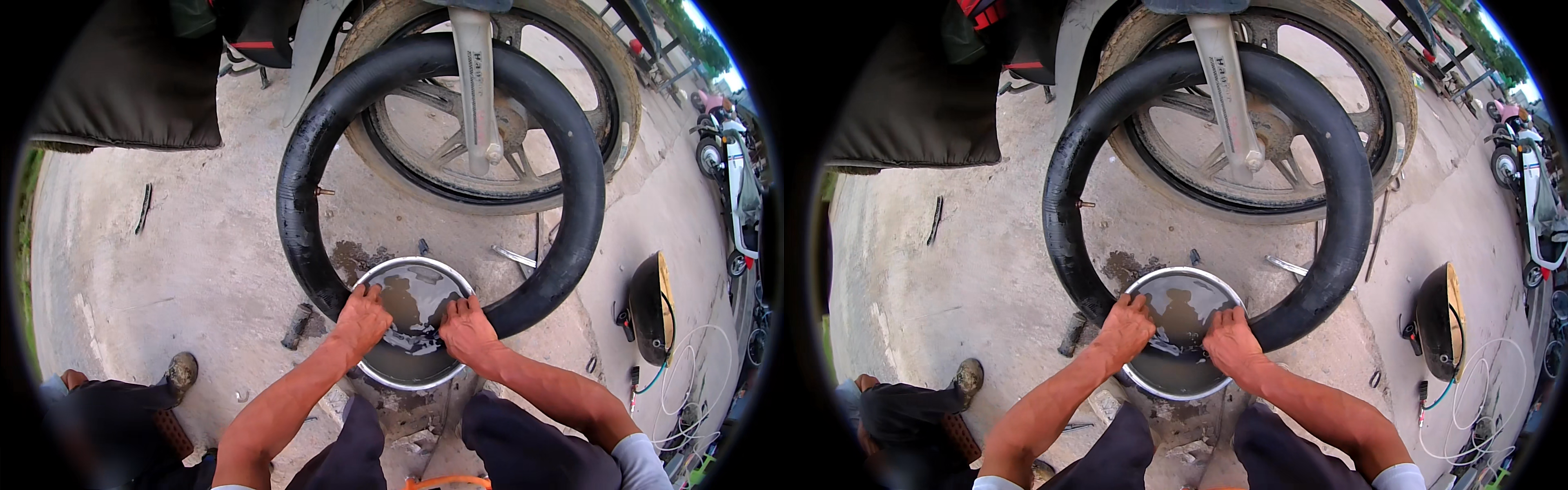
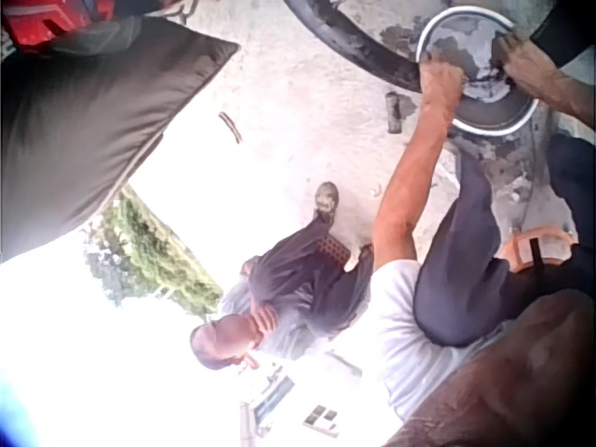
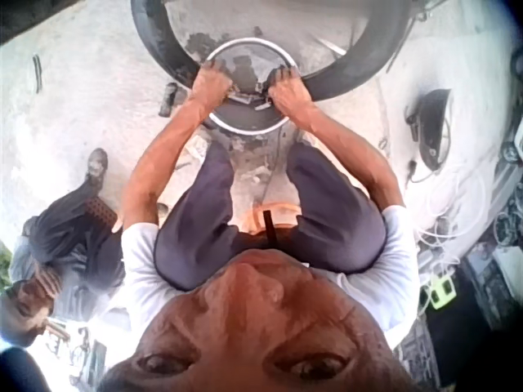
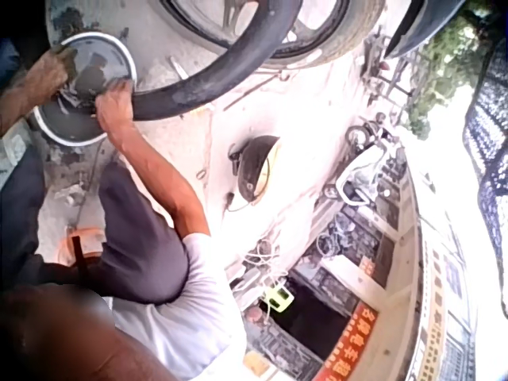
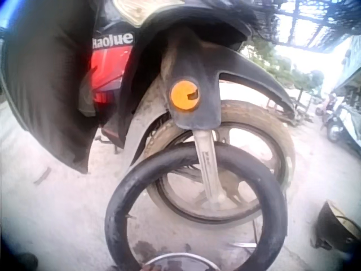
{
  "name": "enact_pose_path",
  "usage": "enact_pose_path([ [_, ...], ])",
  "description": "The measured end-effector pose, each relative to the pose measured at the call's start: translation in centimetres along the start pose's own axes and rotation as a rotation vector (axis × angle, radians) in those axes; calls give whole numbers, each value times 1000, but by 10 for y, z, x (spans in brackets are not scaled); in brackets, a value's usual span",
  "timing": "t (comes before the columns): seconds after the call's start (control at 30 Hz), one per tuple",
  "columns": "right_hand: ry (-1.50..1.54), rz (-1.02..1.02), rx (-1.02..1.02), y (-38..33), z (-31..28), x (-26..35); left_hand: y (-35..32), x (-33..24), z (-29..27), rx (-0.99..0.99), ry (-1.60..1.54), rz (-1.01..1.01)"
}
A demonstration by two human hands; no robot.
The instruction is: The person submerges sections of a motorcycle inner tube into a basin of water and squeezes the tube to check for air bubbles.
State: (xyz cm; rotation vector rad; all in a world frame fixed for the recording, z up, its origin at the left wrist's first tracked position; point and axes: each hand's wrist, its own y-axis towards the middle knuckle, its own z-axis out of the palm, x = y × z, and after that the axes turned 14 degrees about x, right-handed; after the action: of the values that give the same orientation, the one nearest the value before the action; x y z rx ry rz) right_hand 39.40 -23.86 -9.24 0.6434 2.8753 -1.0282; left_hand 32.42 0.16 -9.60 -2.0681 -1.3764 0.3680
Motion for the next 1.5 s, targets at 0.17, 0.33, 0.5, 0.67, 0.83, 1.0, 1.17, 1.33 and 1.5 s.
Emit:
enact_pose_path([
  [0.17,26,-5,-81,-10,1,-2,-9,-1,1,-116,-37,13],
  [0.33,115,-14,-154,-21,1,-4,-22,-5,-4,-161,-25,2],
  [0.5,163,-18,-166,-29,-5,-4,-26,-6,2,-216,-52,-5],
  [0.67,162,-50,-43,-46,-16,-19,-33,-5,-3,-235,-109,-61],
  [0.83,387,-13,-58,-63,-49,-38,-40,-3,-7,-250,-153,-56],
  [1.0,675,-21,-253,-78,-65,-52,-48,-5,-2,-330,-197,-58],
  [1.17,830,155,-525,-86,-68,-67,-53,-6,5,-317,-199,-59],
  [1.33,1170,130,-795,-109,-85,-91,-55,-9,5,-345,-212,-52],
  [1.5,1357,-169,-1110,-136,-142,-92,-69,-9,8,-284,-274,-72],
])
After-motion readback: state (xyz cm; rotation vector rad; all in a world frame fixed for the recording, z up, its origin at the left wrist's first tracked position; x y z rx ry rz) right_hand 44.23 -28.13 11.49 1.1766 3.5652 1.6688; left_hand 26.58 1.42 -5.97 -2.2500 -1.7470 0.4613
